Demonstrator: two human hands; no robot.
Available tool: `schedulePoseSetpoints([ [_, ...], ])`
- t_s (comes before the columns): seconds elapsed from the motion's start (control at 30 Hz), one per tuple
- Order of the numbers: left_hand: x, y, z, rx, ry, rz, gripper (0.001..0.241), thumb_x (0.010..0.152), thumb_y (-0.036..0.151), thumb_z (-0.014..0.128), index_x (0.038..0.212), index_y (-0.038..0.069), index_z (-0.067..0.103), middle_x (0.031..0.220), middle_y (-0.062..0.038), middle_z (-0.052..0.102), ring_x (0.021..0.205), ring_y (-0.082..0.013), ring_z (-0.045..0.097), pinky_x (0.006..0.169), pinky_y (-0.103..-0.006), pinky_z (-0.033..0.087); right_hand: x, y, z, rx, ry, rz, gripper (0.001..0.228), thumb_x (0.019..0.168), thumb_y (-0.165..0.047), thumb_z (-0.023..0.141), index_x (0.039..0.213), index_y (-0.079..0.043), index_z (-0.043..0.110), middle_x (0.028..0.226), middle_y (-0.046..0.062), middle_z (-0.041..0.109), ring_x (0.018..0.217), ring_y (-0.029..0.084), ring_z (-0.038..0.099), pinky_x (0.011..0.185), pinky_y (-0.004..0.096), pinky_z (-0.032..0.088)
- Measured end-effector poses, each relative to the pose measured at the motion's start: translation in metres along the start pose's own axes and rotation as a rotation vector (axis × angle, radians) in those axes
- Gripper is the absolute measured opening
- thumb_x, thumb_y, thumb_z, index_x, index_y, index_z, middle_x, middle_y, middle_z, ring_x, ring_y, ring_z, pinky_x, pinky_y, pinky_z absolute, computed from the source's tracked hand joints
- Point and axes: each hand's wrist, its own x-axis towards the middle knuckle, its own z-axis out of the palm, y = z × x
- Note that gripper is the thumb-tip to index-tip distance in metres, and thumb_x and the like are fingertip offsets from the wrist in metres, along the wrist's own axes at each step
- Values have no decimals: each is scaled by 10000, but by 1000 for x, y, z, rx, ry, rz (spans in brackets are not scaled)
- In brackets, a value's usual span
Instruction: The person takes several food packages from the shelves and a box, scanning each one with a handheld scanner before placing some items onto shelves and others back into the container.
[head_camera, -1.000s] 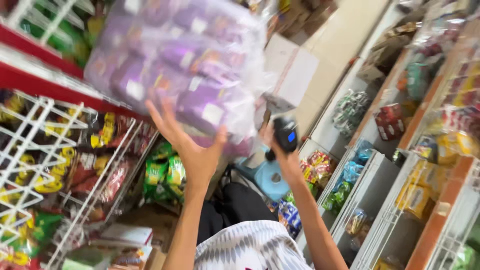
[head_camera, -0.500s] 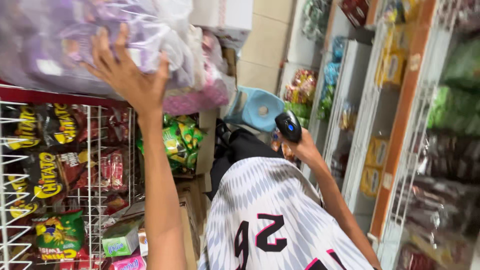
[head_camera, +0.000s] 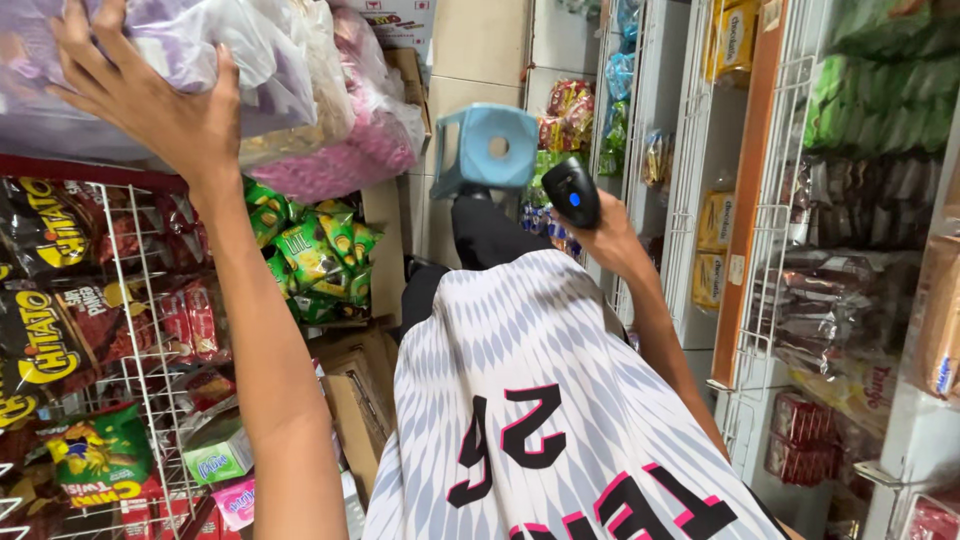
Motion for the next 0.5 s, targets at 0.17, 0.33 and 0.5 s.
schedulePoseSetpoints([
  [0.17, 1, 2, 7, 7, 31, -10, 829, 835, 732, 767, 1414, 167, 587, 1533, -92, 451, 1476, -389, 345, 1199, -729, 143, 24, 1, -9, 9, 72, -74, 313, 898, -260, 810, 1068, -24, 694, 862, 79, 691, 774, 160, 602, 721, 352, 514],
  [0.33, -4, -5, 17, -38, 41, -43, 764, 894, 720, 766, 1407, 179, 598, 1538, -90, 472, 1509, -384, 332, 1248, -716, 137, 86, -16, 8, 195, -3, -133, 300, 942, -278, 796, 1064, -22, 698, 890, 79, 706, 827, 158, 645, 776, 336, 545],
  [0.5, 0, 2, 17, -72, 55, -44, 701, 907, 627, 816, 1390, 157, 622, 1525, -100, 492, 1537, -381, 354, 1264, -704, 59, 168, -74, 34, 385, -187, -221, 257, 920, -264, 777, 1059, -51, 735, 950, 10, 773, 874, 100, 720, 776, 285, 571],
])
